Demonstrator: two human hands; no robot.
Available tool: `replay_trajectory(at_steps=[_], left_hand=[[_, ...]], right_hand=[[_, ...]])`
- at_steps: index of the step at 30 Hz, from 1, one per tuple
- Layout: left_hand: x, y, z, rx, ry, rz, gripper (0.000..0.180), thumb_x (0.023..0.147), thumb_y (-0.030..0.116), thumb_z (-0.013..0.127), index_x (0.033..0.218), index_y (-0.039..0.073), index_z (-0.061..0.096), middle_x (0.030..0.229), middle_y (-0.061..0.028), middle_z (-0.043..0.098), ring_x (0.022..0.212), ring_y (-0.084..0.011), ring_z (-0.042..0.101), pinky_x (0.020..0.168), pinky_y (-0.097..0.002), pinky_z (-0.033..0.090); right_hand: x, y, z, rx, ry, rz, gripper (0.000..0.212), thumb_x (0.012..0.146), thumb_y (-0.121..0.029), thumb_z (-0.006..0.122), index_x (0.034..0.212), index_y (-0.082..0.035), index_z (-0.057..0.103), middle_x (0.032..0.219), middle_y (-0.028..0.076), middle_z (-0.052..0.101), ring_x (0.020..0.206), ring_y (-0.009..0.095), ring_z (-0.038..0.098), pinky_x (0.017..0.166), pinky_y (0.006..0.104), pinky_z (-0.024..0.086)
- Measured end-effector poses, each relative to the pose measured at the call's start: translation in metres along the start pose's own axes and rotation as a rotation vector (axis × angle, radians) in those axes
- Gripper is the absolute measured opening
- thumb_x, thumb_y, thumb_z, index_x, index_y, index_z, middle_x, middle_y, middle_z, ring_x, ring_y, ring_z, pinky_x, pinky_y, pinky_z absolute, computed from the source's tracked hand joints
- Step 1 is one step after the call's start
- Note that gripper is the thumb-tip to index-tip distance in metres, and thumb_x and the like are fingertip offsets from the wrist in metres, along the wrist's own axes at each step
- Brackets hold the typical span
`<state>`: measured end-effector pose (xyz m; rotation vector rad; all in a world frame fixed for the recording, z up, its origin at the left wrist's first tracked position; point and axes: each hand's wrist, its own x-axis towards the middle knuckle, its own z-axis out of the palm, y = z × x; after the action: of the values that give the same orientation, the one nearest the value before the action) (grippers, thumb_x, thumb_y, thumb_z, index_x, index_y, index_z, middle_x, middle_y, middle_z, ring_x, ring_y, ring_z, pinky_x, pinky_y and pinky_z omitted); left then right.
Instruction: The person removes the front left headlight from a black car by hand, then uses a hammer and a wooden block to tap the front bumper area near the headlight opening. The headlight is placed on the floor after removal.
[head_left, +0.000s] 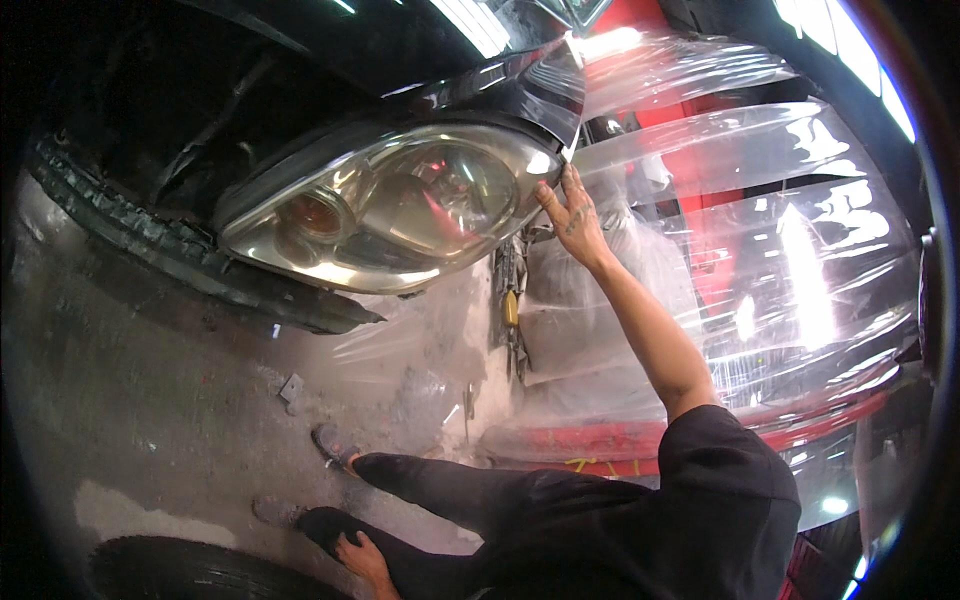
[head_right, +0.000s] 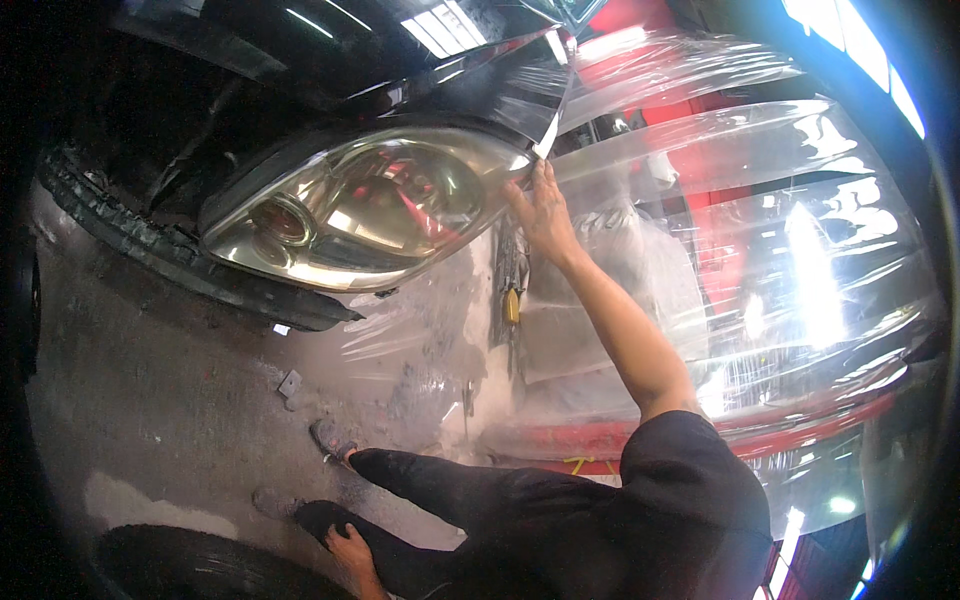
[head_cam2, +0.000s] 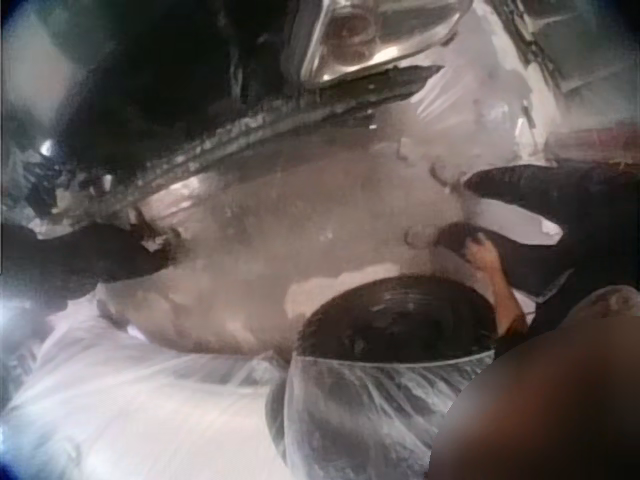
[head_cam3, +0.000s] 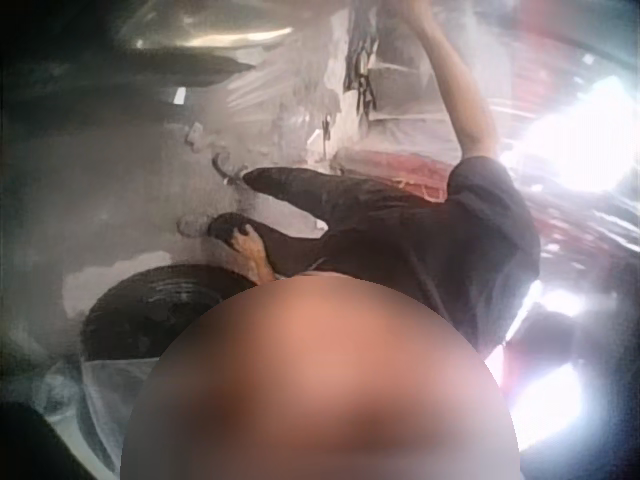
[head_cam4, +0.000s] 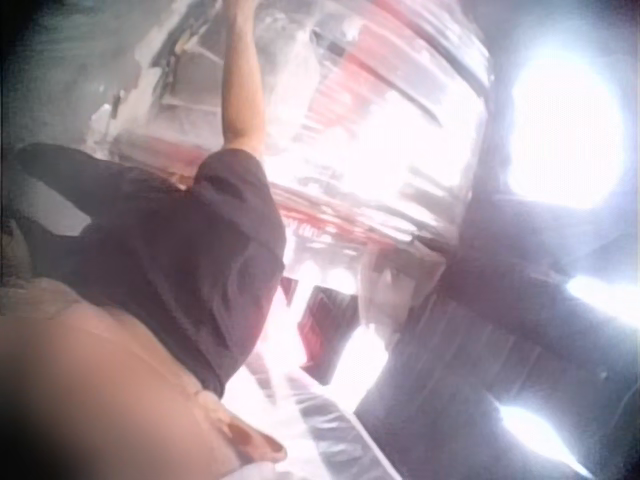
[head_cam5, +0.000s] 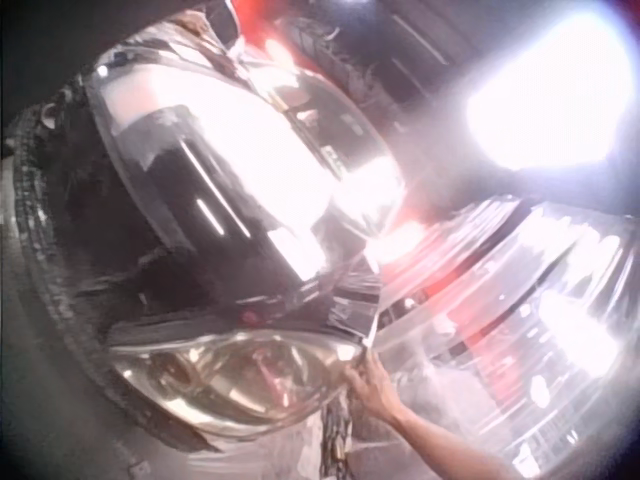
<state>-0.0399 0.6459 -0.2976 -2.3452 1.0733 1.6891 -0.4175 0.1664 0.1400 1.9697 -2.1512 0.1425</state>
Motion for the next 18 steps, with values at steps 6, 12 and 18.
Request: replay_trajectory(at_steps=[6, 12, 18], left_hand=[[0.003, 0.005, 0.017, -0.052, 0.029, -0.03, 0.05, 0.1, 0.028, 0.068, 0.139, -0.003, 0.061, 0.139, -0.0231, 0.061, 0.128, -0.0414, 0.058, 0.106, -0.0509, 0.049], [-0.003, 0.005, 0.027, -0.086, 0.065, -0.077, 0.049, 0.102, 0.029, 0.066, 0.139, -0.003, 0.062, 0.141, -0.0228, 0.061, 0.13, -0.0399, 0.058, 0.109, -0.049, 0.047], [-0.003, 0.003, 0.034, -0.115, 0.03, -0.086, 0.052, 0.103, 0.03, 0.064, 0.142, -0.003, 0.059, 0.144, -0.0245, 0.058, 0.136, -0.0415, 0.054, 0.114, -0.0507, 0.044]], right_hand=[[0.004, 0.008, 0.001, 0.023, 0.034, -0.079, 0.074, 0.105, -0.047, 0.061, 0.154, 0.005, 0.044, 0.149, 0.03, 0.055, 0.139, 0.043, 0.054, 0.115, 0.0458, 0.041], [0.003, 0.005, 0.001, 0.082, 0.009, 0.001, 0.083, 0.102, -0.049, 0.065, 0.15, 0.015, 0.043, 0.151, 0.039, 0.049, 0.147, 0.047, 0.045, 0.122, 0.0473, 0.036], [0.003, 0.005, 0.004, 0.156, 0.018, -0.035, 0.081, 0.101, -0.05, 0.066, 0.149, 0.012, 0.047, 0.147, 0.037, 0.054, 0.146, 0.047, 0.046, 0.12, 0.047, 0.037]])
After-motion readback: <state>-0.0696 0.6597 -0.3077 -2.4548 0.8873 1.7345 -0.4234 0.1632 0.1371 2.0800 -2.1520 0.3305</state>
